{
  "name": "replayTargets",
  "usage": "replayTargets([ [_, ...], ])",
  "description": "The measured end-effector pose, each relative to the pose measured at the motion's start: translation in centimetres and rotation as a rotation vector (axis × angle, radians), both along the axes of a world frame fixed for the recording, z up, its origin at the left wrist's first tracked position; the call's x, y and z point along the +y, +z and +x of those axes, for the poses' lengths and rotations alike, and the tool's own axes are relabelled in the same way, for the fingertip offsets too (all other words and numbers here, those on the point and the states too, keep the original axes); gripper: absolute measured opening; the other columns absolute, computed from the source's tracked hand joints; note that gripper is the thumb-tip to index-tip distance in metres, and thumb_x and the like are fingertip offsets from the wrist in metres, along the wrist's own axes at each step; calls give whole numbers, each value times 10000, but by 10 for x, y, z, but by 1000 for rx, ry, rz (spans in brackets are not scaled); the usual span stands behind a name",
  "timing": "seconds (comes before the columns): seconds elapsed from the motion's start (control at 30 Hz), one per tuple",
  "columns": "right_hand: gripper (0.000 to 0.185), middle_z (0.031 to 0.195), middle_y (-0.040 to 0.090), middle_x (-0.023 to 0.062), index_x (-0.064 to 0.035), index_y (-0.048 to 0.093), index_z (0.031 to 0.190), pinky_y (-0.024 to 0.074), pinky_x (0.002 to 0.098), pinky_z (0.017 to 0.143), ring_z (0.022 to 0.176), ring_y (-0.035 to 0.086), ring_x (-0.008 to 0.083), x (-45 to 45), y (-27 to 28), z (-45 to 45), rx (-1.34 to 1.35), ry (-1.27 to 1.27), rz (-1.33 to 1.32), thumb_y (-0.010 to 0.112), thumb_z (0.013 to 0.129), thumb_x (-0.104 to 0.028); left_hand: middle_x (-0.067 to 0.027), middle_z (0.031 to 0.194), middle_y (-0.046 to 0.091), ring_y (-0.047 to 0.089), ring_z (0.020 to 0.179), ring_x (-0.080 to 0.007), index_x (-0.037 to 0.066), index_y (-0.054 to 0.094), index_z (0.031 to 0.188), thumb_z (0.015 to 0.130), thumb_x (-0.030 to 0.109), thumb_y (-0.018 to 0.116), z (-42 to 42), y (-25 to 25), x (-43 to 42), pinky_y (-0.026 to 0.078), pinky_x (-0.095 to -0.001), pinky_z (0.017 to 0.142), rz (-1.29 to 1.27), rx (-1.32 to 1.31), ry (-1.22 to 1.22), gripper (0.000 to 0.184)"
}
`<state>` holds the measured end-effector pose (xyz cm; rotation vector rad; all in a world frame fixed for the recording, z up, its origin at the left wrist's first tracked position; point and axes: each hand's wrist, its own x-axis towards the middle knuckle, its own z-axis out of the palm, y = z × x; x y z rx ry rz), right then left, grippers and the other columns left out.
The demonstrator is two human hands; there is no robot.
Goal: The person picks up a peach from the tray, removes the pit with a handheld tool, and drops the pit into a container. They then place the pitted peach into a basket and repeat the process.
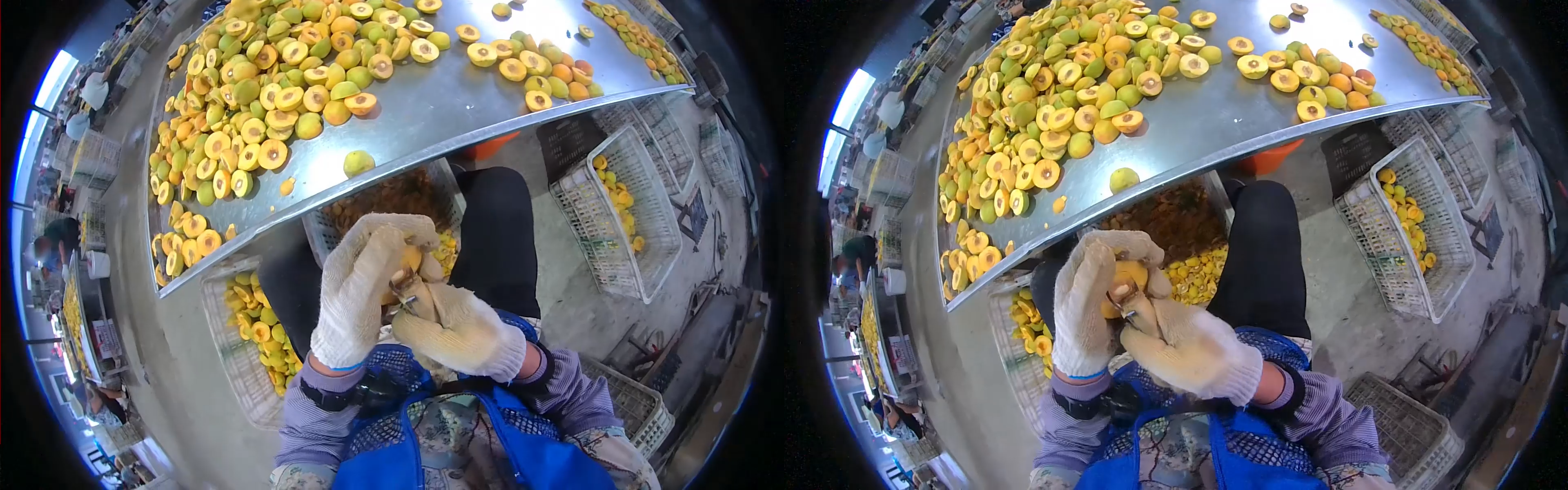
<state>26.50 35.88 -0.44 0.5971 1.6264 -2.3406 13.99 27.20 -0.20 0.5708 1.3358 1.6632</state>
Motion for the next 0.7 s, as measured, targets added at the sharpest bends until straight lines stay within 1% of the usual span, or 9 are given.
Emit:
replayTargets([
  [0.07,171,670,601,130,-74,580,929,488,383,546,570,605,307,-5,-15,-2,214,-140,654,557,939,-243,-118,1001,637,631,866,-180,-10,595,1138,1026,340,453,5,-4,1,522,-301,766,-5,-82,155,393],
  [0.1,171,670,601,130,-74,580,929,488,383,546,570,605,307,-7,-18,-3,212,-141,646,557,939,-243,-125,1019,634,635,881,-194,-12,564,1181,1034,359,431,5,-12,-1,527,-315,796,22,-62,152,421],
  [0.17,196,757,606,180,-66,585,955,492,432,633,713,618,381,-7,-23,-2,112,-142,691,588,924,-260,-135,1048,633,639,898,-206,-13,551,1197,1034,369,427,9,-20,-1,529,-324,808,62,-64,206,434],
  [0.27,211,758,613,173,-69,588,957,488,429,625,734,636,361,-6,-23,-6,38,-73,535,600,918,-277,-158,1109,624,644,942,-231,-16,531,1221,1033,394,419,11,-25,-3,534,-349,835,115,-52,287,465],
  [0.33,216,760,615,168,-68,588,957,491,427,628,732,640,356,-5,-18,-7,12,-54,568,605,915,-279,-172,1141,618,646,969,-245,-19,523,1227,1032,408,414,9,-27,-4,536,-363,851,121,-37,314,481],
  [0.4,220,762,617,163,-66,588,957,495,426,630,731,643,351,-5,-12,-9,-11,-37,601,610,911,-280,-187,1178,606,645,1011,-271,-22,526,1217,1029,427,412,6,-30,-5,537,-388,870,180,-143,274,500],
  [0.6,230,789,628,149,-66,596,987,508,415,642,739,647,343,-5,-11,-12,-66,-15,556,612,915,-284,-200,1201,595,642,1033,-310,-25,520,1221,1026,428,414,3,-39,-8,537,-413,884,187,-95,253,504],
  [0.67,219,789,630,150,-72,603,998,510,408,638,737,648,337,-8,-19,-9,108,-101,594,619,915,-274,-205,1207,592,640,1039,-318,-27,514,1226,1023,429,418,4,-42,-9,534,-419,890,205,-94,259,508],
  [0.7,219,789,630,150,-72,603,998,510,408,638,737,648,337,-8,-19,-9,107,-101,593,619,915,-274,-211,1213,588,638,1045,-326,-30,509,1231,1020,430,423,4,-43,-10,532,-425,896,224,-88,266,513],
])
